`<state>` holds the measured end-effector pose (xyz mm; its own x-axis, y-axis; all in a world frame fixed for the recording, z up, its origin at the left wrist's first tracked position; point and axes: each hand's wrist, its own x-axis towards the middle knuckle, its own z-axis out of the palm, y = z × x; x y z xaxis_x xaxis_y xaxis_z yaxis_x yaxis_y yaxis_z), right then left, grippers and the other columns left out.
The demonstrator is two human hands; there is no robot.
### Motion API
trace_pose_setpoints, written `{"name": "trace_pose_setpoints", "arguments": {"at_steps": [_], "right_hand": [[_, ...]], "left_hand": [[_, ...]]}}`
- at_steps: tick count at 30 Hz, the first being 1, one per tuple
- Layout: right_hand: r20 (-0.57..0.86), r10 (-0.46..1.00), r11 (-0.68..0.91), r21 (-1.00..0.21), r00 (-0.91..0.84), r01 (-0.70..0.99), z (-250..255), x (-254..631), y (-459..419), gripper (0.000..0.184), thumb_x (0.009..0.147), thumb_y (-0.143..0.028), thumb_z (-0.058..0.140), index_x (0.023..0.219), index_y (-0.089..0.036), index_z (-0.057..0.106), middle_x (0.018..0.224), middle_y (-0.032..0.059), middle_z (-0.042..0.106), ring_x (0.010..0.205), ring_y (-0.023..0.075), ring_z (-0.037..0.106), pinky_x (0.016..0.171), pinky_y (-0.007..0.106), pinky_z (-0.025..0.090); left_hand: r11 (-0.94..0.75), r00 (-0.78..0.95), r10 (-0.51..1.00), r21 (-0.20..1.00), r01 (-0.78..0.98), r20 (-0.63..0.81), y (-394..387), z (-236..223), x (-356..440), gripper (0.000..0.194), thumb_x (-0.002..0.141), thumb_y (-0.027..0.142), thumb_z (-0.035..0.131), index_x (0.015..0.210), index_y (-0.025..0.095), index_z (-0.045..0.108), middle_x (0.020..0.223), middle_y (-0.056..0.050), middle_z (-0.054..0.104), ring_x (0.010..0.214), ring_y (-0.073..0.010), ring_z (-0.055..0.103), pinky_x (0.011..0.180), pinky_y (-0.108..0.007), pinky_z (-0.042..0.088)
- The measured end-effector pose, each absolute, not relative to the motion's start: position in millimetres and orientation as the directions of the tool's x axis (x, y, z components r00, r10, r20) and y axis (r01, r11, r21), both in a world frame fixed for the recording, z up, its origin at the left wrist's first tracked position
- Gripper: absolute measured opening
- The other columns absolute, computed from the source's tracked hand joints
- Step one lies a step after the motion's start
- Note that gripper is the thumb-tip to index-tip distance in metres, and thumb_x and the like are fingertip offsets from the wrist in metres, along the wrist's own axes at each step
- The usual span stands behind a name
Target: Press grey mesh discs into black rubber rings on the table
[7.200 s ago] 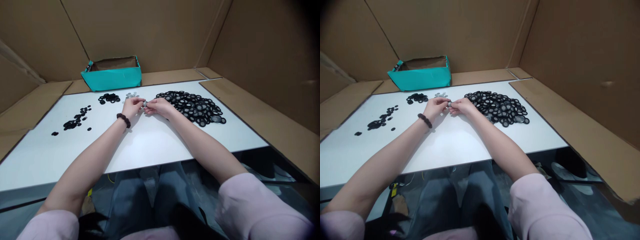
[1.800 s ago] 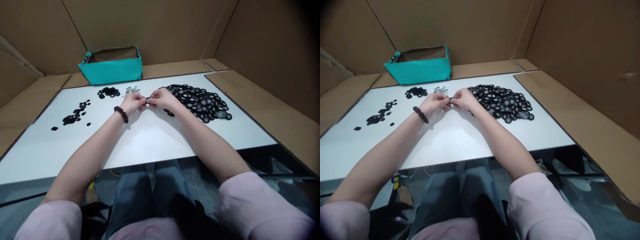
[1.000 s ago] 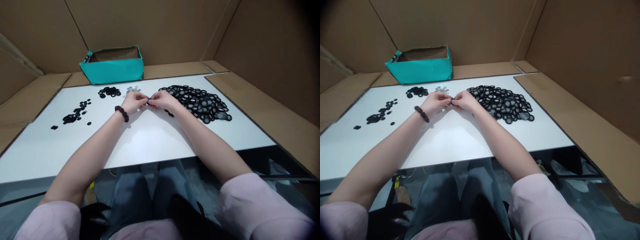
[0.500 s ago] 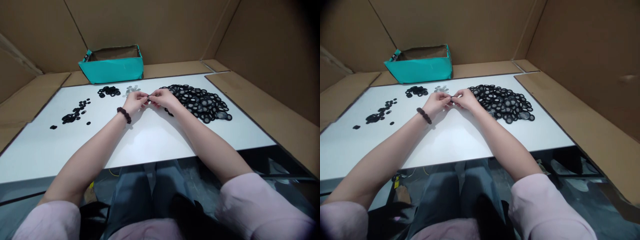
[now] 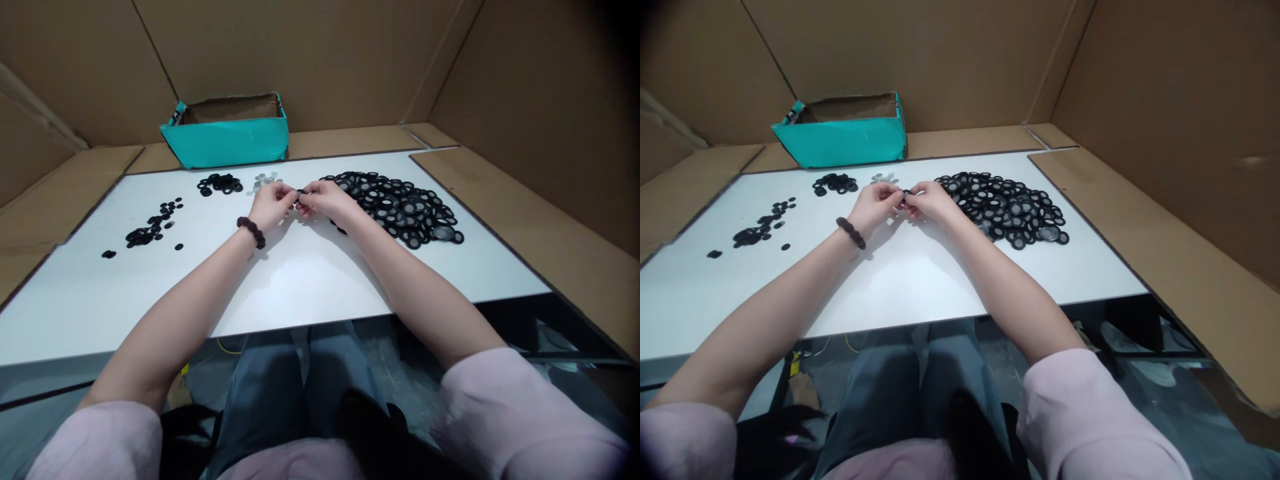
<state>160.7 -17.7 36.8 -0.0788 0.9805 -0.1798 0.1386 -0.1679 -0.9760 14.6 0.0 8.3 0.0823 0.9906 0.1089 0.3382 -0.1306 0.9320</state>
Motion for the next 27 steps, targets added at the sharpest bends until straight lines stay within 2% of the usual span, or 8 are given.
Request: {"name": "trace_pose_setpoints", "arguments": {"at_steps": [4, 11, 14, 18, 22, 27], "right_hand": [[-0.162, 0.984, -0.15, -0.977, -0.068, 0.154, 39.1, 159.6, -19.5, 0.034, 0.09, 0.0, 0.074, 0.067, -0.018, 0.056, 0.057, -0.0016, 0.065, 0.052, 0.0086, 0.061, 0.056, 0.016, 0.054], [-0.176, 0.983, -0.161, -0.965, -0.058, 0.206, 39.0, 159.7, -20.4, 0.038, 0.095, 0.0, 0.067, 0.063, -0.017, 0.057, 0.054, -0.0005, 0.063, 0.047, 0.0079, 0.056, 0.048, 0.016, 0.045], [-0.205, 0.975, -0.186, -0.966, -0.09, 0.181, 40.6, 158.4, -22.5, 0.041, 0.097, 0.002, 0.063, 0.06, -0.016, 0.057, 0.055, 0.0013, 0.063, 0.048, 0.009, 0.058, 0.051, 0.018, 0.049], [-0.224, 0.972, -0.215, -0.969, -0.07, 0.12, 45.9, 156.6, -25.5, 0.045, 0.099, 0.003, 0.057, 0.058, -0.015, 0.057, 0.058, 0.0026, 0.064, 0.05, 0.0091, 0.059, 0.055, 0.021, 0.053], [-0.185, 0.982, -0.18, -0.976, -0.034, 0.122, 45.8, 158.1, -23.3, 0.043, 0.099, 0.001, 0.06, 0.059, -0.016, 0.058, 0.059, 0.0012, 0.063, 0.055, 0.0098, 0.061, 0.053, 0.019, 0.048], [-0.155, 0.985, -0.136, -0.969, -0.079, 0.205, 39.9, 161.2, -18.5, 0.037, 0.097, -0.003, 0.064, 0.062, -0.016, 0.061, 0.055, -0.001, 0.06, 0.053, 0.0092, 0.055, 0.055, 0.019, 0.046]], "left_hand": [[-0.144, 0.06, 0.99, 0.902, 0.406, 0.131, 1.5, 6.2, 12.7, 0.01, 0.087, 0.018, 0.066, 0.078, 0.02, 0.063, 0.081, -0.005, 0.072, 0.083, -0.0182, 0.069, 0.082, -0.031, 0.06], [-0.197, 0.084, 0.98, 0.87, 0.451, 0.178, 5.4, -0.2, 12.6, 0.008, 0.089, 0.017, 0.061, 0.082, 0.019, 0.064, 0.08, -0.006, 0.073, 0.079, -0.0205, 0.071, 0.081, -0.039, 0.061], [-0.267, 0.118, 0.964, 0.834, 0.483, 0.24, 6.1, -1.9, 11.9, 0.007, 0.086, 0.016, 0.061, 0.084, 0.018, 0.067, 0.079, -0.005, 0.072, 0.079, -0.0212, 0.071, 0.084, -0.041, 0.06], [-0.322, 0.118, 0.945, 0.793, 0.517, 0.306, 2.5, 0.3, 12.1, 0.017, 0.088, 0.015, 0.055, 0.099, 0.02, 0.068, 0.086, -0.004, 0.073, 0.084, -0.0208, 0.07, 0.087, -0.039, 0.058], [-0.435, 0.185, 0.891, 0.666, 0.606, 0.413, -3.7, 2.8, 12.1, 0.027, 0.083, 0.012, 0.061, 0.109, 0.021, 0.061, 0.105, -0.006, 0.072, 0.096, -0.0208, 0.067, 0.09, -0.038, 0.056], [-0.47, 0.236, 0.855, 0.495, 0.731, 0.462, -8.8, 2.3, 11.8, 0.032, 0.08, 0.018, 0.073, 0.108, 0.02, 0.058, 0.113, -0.009, 0.066, 0.107, -0.027, 0.064, 0.095, -0.043, 0.055]]}}
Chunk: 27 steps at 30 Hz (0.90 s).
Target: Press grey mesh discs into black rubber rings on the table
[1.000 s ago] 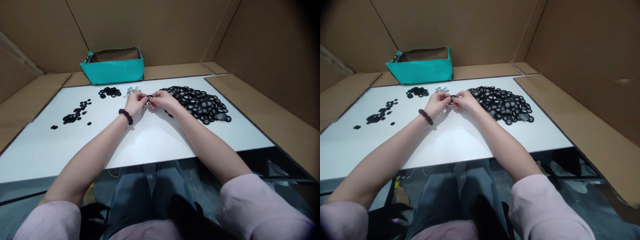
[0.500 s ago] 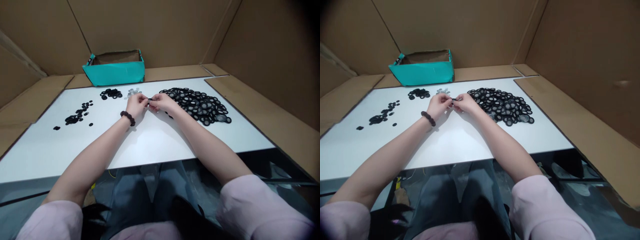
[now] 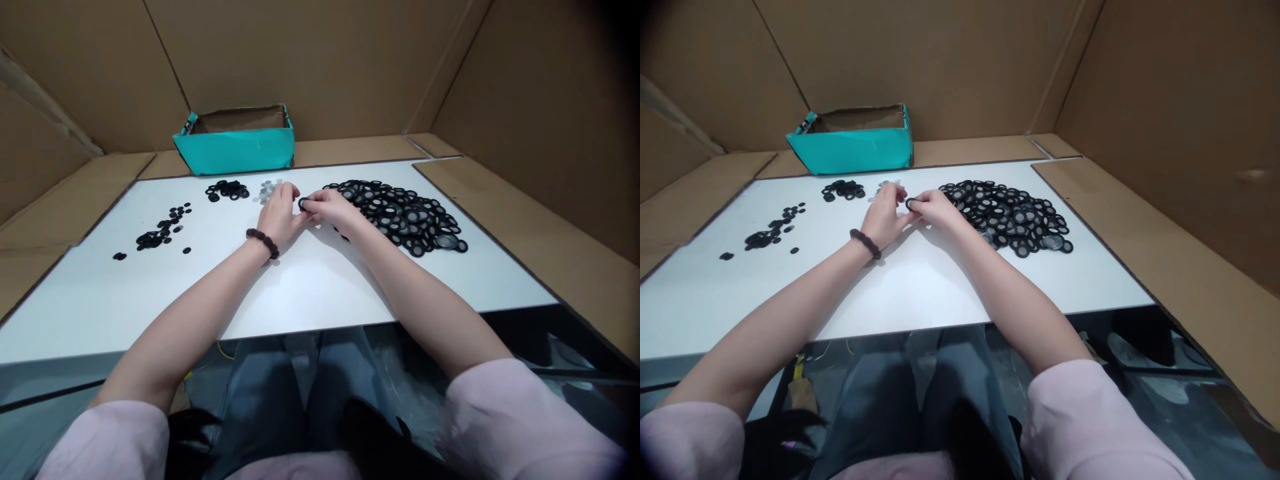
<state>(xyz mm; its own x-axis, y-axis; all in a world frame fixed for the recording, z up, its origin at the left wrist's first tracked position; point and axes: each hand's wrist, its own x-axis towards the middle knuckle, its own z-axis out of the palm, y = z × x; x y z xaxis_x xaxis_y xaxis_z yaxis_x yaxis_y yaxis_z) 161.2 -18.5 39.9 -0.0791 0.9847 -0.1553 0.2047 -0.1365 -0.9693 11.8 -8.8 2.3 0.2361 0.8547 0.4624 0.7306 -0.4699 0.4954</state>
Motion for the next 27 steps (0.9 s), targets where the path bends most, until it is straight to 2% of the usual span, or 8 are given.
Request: {"name": "trace_pose_setpoints", "arguments": {"at_steps": [8, 14, 19, 23, 27], "right_hand": [[-0.135, 0.986, -0.11, -0.97, -0.1, 0.219, 32.4, 162.5, -12.6, 0.03, 0.092, -0.003, 0.067, 0.066, -0.016, 0.062, 0.059, -0.0015, 0.062, 0.057, 0.0097, 0.057, 0.058, 0.019, 0.049], [-0.123, 0.987, -0.093, -0.96, -0.102, 0.263, 36.5, 161.9, -15.9, 0.032, 0.094, -0.004, 0.066, 0.065, -0.016, 0.061, 0.058, -0.0021, 0.06, 0.053, 0.0086, 0.055, 0.056, 0.019, 0.047], [-0.141, 0.986, -0.114, -0.959, -0.087, 0.259, 36.8, 160.6, -16.7, 0.034, 0.094, -0.002, 0.064, 0.065, -0.017, 0.059, 0.057, -0.0023, 0.06, 0.053, 0.009, 0.054, 0.057, 0.019, 0.045], [-0.126, 0.986, -0.087, -0.95, -0.113, 0.298, 33.6, 161.2, -14.8, 0.035, 0.096, -0.004, 0.063, 0.065, -0.018, 0.058, 0.053, -0.0036, 0.056, 0.052, 0.0099, 0.053, 0.058, 0.02, 0.044], [-0.125, 0.985, -0.084, -0.95, -0.119, 0.301, 29.8, 161.9, -13.6, 0.033, 0.094, -0.002, 0.064, 0.065, -0.018, 0.058, 0.058, -0.0026, 0.06, 0.054, 0.0103, 0.056, 0.059, 0.021, 0.044]], "left_hand": [[-0.565, 0.379, 0.808, 0.408, 0.718, 0.451, -8.0, 2.8, 9.1, 0.026, 0.088, 0.014, 0.061, 0.113, 0.021, 0.062, 0.117, -0.009, 0.061, 0.104, -0.0245, 0.064, 0.096, -0.042, 0.055], [-0.523, 0.327, 0.828, 0.418, 0.743, 0.455, -5.6, 1.2, 7.0, 0.031, 0.085, 0.02, 0.069, 0.115, 0.021, 0.059, 0.117, -0.01, 0.062, 0.104, -0.0257, 0.063, 0.093, -0.043, 0.056], [-0.565, 0.398, 0.811, 0.392, 0.726, 0.429, -11.1, 5.6, 10.0, 0.03, 0.087, 0.012, 0.062, 0.116, 0.02, 0.06, 0.123, -0.012, 0.059, 0.107, -0.0267, 0.065, 0.099, -0.045, 0.055], [-0.493, 0.345, 0.853, 0.391, 0.777, 0.391, -16.5, 10.0, 13.8, 0.033, 0.086, 0.015, 0.065, 0.118, 0.018, 0.058, 0.125, -0.014, 0.058, 0.112, -0.0313, 0.065, 0.1, -0.05, 0.056], [-0.511, 0.379, 0.846, 0.371, 0.775, 0.375, -18.5, 11.4, 15.5, 0.029, 0.087, 0.009, 0.059, 0.114, 0.019, 0.059, 0.126, -0.015, 0.057, 0.115, -0.0302, 0.065, 0.102, -0.047, 0.055]]}}
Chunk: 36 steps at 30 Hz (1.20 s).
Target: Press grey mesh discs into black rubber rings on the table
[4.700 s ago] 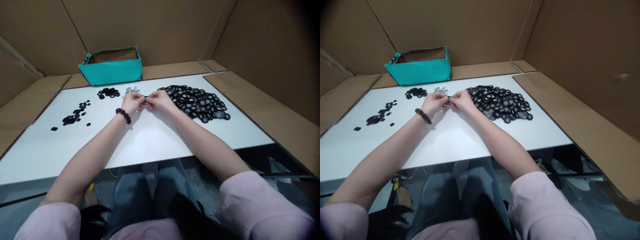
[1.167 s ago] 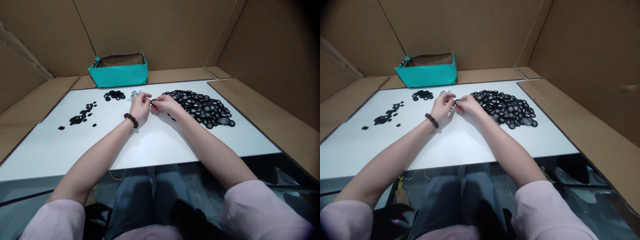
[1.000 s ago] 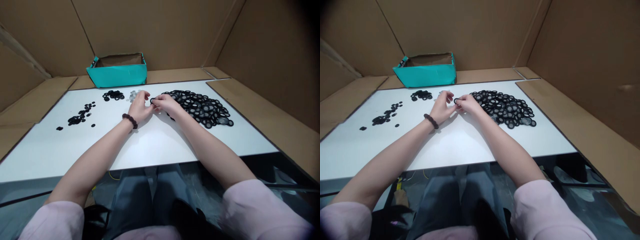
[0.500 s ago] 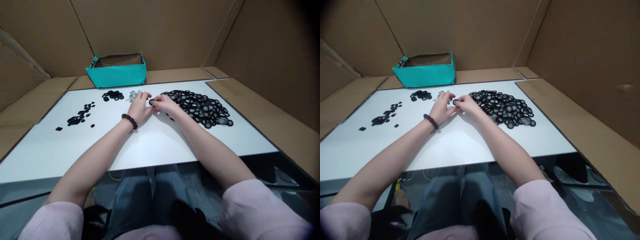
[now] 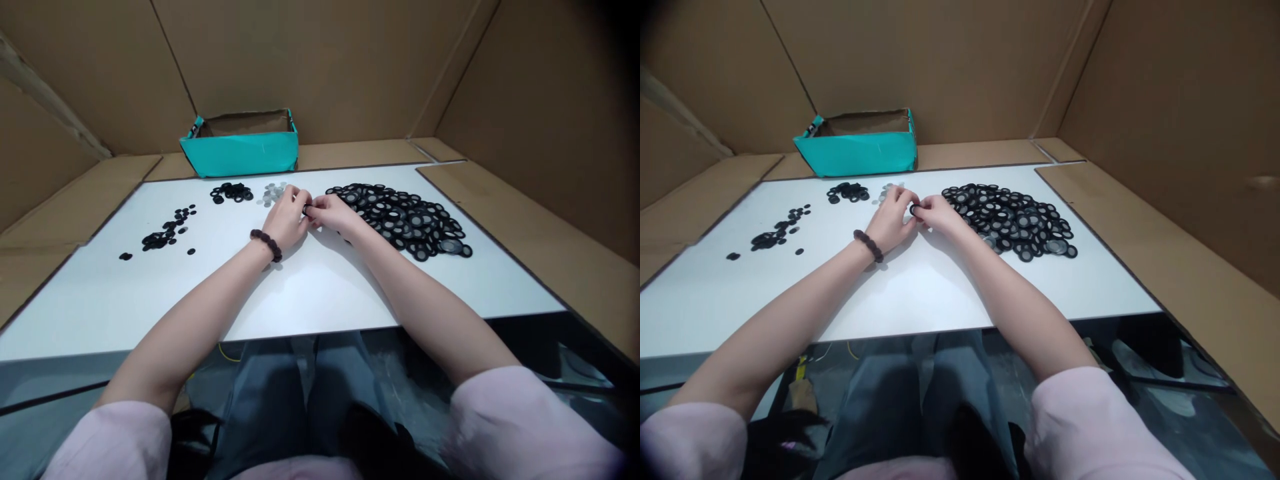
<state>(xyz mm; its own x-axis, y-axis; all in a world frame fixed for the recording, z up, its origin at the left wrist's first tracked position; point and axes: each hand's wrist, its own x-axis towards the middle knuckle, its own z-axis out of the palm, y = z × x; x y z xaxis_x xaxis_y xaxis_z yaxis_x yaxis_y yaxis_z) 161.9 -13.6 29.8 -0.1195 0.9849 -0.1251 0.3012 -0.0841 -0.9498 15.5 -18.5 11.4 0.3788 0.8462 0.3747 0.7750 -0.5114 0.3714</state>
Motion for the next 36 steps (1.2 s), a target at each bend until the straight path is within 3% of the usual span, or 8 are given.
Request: {"name": "trace_pose_setpoints", "arguments": {"at_steps": [7, 11, 15, 20, 26, 31, 36], "right_hand": [[-0.088, 0.989, -0.048, -0.95, -0.116, 0.309, 27.3, 162.2, -13.5, 0.035, 0.091, -0.002, 0.065, 0.062, -0.019, 0.058, 0.056, -0.002, 0.059, 0.053, 0.0118, 0.054, 0.06, 0.023, 0.043], [-0.102, 0.988, -0.06, -0.947, -0.12, 0.314, 30.4, 161.3, -16.4, 0.037, 0.093, 0.0, 0.063, 0.061, -0.019, 0.056, 0.055, -0.0021, 0.058, 0.054, 0.0112, 0.054, 0.06, 0.022, 0.043], [-0.1, 0.989, -0.056, -0.939, -0.111, 0.339, 31.9, 160.7, -17.7, 0.037, 0.092, -0.001, 0.063, 0.061, -0.019, 0.057, 0.052, -0.0023, 0.056, 0.053, 0.012, 0.052, 0.06, 0.023, 0.042], [-0.098, 0.988, -0.054, -0.946, -0.122, 0.32, 28.0, 161.1, -14.6, 0.036, 0.093, -0.001, 0.063, 0.062, -0.019, 0.056, 0.057, -0.0019, 0.059, 0.054, 0.0114, 0.054, 0.061, 0.023, 0.043], [-0.079, 0.991, -0.034, -0.933, -0.112, 0.359, 27.8, 161.6, -14.7, 0.035, 0.093, -0.003, 0.066, 0.063, -0.019, 0.057, 0.052, -0.0034, 0.056, 0.053, 0.0115, 0.052, 0.06, 0.022, 0.042], [-0.091, 0.988, -0.045, -0.943, -0.126, 0.33, 28.9, 160.6, -15.8, 0.038, 0.096, -0.002, 0.061, 0.062, -0.019, 0.056, 0.056, -0.0019, 0.059, 0.053, 0.0108, 0.053, 0.06, 0.022, 0.042], [-0.098, 0.988, -0.049, -0.934, -0.12, 0.353, 30.9, 160.3, -16.9, 0.037, 0.095, -0.002, 0.062, 0.061, -0.019, 0.057, 0.054, -0.0023, 0.057, 0.053, 0.011, 0.053, 0.06, 0.022, 0.042]], "left_hand": [[-0.492, 0.342, 0.845, 0.347, 0.799, 0.412, -17.0, 10.3, 14.7, 0.028, 0.085, 0.013, 0.065, 0.112, 0.019, 0.058, 0.121, -0.014, 0.058, 0.111, -0.0324, 0.065, 0.1, -0.05, 0.055], [-0.553, 0.423, 0.818, 0.335, 0.762, 0.389, -18.5, 12.0, 15.9, 0.025, 0.087, 0.01, 0.061, 0.11, 0.019, 0.059, 0.126, -0.016, 0.058, 0.113, -0.0317, 0.065, 0.1, -0.048, 0.055], [-0.489, 0.357, 0.855, 0.355, 0.797, 0.376, -19.2, 13.0, 16.5, 0.03, 0.085, 0.014, 0.068, 0.113, 0.018, 0.058, 0.125, -0.016, 0.057, 0.113, -0.0334, 0.065, 0.103, -0.051, 0.054], [-0.546, 0.407, 0.823, 0.356, 0.758, 0.395, -15.2, 9.6, 13.9, 0.026, 0.087, 0.01, 0.061, 0.11, 0.02, 0.059, 0.127, -0.014, 0.056, 0.115, -0.0301, 0.065, 0.104, -0.049, 0.054], [-0.5, 0.349, 0.846, 0.37, 0.783, 0.404, -13.4, 8.5, 12.9, 0.031, 0.083, 0.017, 0.068, 0.112, 0.019, 0.058, 0.125, -0.015, 0.057, 0.113, -0.033, 0.065, 0.1, -0.051, 0.055], [-0.569, 0.439, 0.808, 0.329, 0.753, 0.394, -13.9, 9.5, 12.6, 0.03, 0.085, 0.009, 0.06, 0.113, 0.019, 0.059, 0.131, -0.016, 0.056, 0.112, -0.0301, 0.066, 0.102, -0.049, 0.055], [-0.509, 0.369, 0.838, 0.333, 0.794, 0.402, -16.0, 8.1, 13.1, 0.031, 0.084, 0.014, 0.063, 0.114, 0.019, 0.059, 0.128, -0.016, 0.058, 0.111, -0.0318, 0.066, 0.098, -0.05, 0.057]]}}
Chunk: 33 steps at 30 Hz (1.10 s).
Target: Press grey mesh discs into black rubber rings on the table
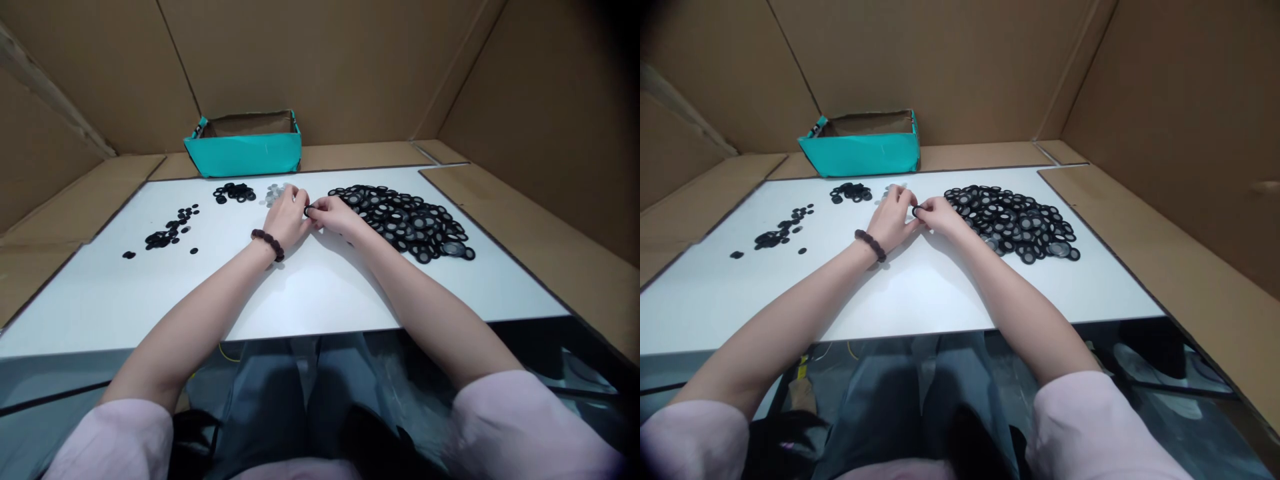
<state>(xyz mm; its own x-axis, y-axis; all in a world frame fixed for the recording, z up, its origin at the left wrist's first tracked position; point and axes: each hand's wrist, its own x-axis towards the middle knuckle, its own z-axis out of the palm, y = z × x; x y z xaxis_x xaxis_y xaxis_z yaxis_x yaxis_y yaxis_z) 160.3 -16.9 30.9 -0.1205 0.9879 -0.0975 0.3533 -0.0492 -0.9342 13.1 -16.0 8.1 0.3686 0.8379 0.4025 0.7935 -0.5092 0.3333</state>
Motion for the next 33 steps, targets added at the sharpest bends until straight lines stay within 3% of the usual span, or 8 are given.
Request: {"name": "trace_pose_setpoints", "arguments": {"at_steps": [7, 11, 14, 17, 20, 23, 29, 33], "right_hand": [[0.022, 0.997, 0.053, -0.908, -0.08, 0.415, 22.1, 163.5, -8.6, 0.027, 0.092, -0.008, 0.06, 0.069, -0.02, 0.056, 0.063, -0.0013, 0.058, 0.062, 0.0146, 0.056, 0.065, 0.025, 0.046], [0.34, 0.94, 0.242, -0.743, 0.04, 0.624, 15.1, 172.9, -1.3, 0.015, 0.089, -0.01, 0.062, 0.078, -0.021, 0.06, 0.08, 0.0037, 0.066, 0.085, 0.021, 0.063, 0.086, 0.032, 0.05], [0.433, 0.898, 0.252, -0.65, 0.077, 0.716, 13.4, 181.5, 1.5, 0.015, 0.093, -0.01, 0.056, 0.097, -0.02, 0.067, 0.09, 0.0074, 0.067, 0.094, 0.025, 0.063, 0.093, 0.036, 0.048], [0.462, 0.88, 0.211, -0.588, 0.11, 0.781, 14.5, 189.1, 3.4, 0.022, 0.097, -0.01, 0.053, 0.11, -0.021, 0.067, 0.094, 0.0095, 0.068, 0.098, 0.0284, 0.063, 0.095, 0.04, 0.048], [0.459, 0.878, 0.147, -0.526, 0.134, 0.837, 13.9, 195.0, 7.6, 0.022, 0.098, -0.008, 0.05, 0.105, -0.018, 0.069, 0.099, 0.0147, 0.069, 0.106, 0.0331, 0.06, 0.1, 0.046, 0.046], [0.441, 0.881, 0.082, -0.494, 0.169, 0.865, 9.1, 200.0, 14.2, 0.022, 0.096, -0.006, 0.049, 0.095, -0.015, 0.069, 0.105, 0.0212, 0.069, 0.114, 0.0376, 0.058, 0.104, 0.052, 0.045], [0.484, 0.857, 0.085, -0.47, 0.176, 0.878, 7.5, 202.8, 16.8, 0.015, 0.097, -0.009, 0.053, 0.094, -0.015, 0.067, 0.12, 0.0249, 0.064, 0.126, 0.0401, 0.053, 0.11, 0.057, 0.041], [0.55, 0.832, 0.258, -0.501, 0.073, 0.826, 13.0, 193.1, 8.5, 0.018, 0.1, -0.013, 0.049, 0.095, -0.019, 0.065, 0.114, 0.0186, 0.067, 0.118, 0.0336, 0.059, 0.106, 0.048, 0.046]], "left_hand": [[-0.581, 0.417, 0.781, 0.296, 0.758, 0.464, -0.7, 6.0, 3.1, 0.038, 0.083, 0.007, 0.053, 0.118, 0.02, 0.062, 0.134, -0.015, 0.06, 0.112, -0.0276, 0.065, 0.099, -0.046, 0.054], [-0.274, 0.046, 0.852, 0.37, 0.888, 0.521, 29.0, 5.8, -46.6, 0.016, 0.093, 0.025, 0.054, 0.103, 0.019, 0.064, 0.123, -0.017, 0.064, 0.124, -0.0339, 0.058, 0.107, -0.055, 0.044], [-0.073, -0.189, 0.837, 0.447, 0.891, 0.514, 48.8, -5.1, -95.1, 0.031, 0.1, 0.048, 0.048, 0.096, 0.02, 0.063, 0.116, -0.015, 0.064, 0.135, -0.0358, 0.048, 0.109, -0.062, 0.035], [0.022, -0.296, 0.81, 0.478, 0.878, 0.506, 65.3, -24.2, -129.9, 0.041, 0.089, 0.061, 0.058, 0.084, 0.021, 0.059, 0.102, -0.016, 0.064, 0.128, -0.0426, 0.051, 0.105, -0.072, 0.034], [-0.082, -0.314, 0.751, 0.553, 0.829, 0.581, 77.4, -39.2, -144.0, 0.05, 0.071, 0.07, 0.072, 0.074, 0.024, 0.053, 0.074, -0.011, 0.056, 0.119, -0.0478, 0.057, 0.1, -0.082, 0.033], [-0.072, -0.309, 0.76, 0.546, 0.835, 0.572, 78.3, -40.6, -143.7, 0.059, 0.065, 0.075, 0.072, 0.069, 0.024, 0.044, 0.07, -0.01, 0.049, 0.116, -0.0485, 0.058, 0.099, -0.081, 0.034], [0.049, -0.345, 0.813, 0.534, 0.844, 0.469, 62.5, -24.9, -133.4, 0.068, 0.081, 0.075, 0.061, 0.071, 0.026, 0.016, 0.079, -0.006, 0.035, 0.118, -0.0394, 0.048, 0.103, -0.07, 0.033], [-0.104, -0.27, 0.757, 0.518, 0.849, 0.595, 60.5, -16.7, -112.2, 0.038, 0.102, 0.052, 0.051, 0.079, 0.025, 0.038, 0.096, -0.012, 0.053, 0.119, -0.0344, 0.049, 0.105, -0.069, 0.036]]}}
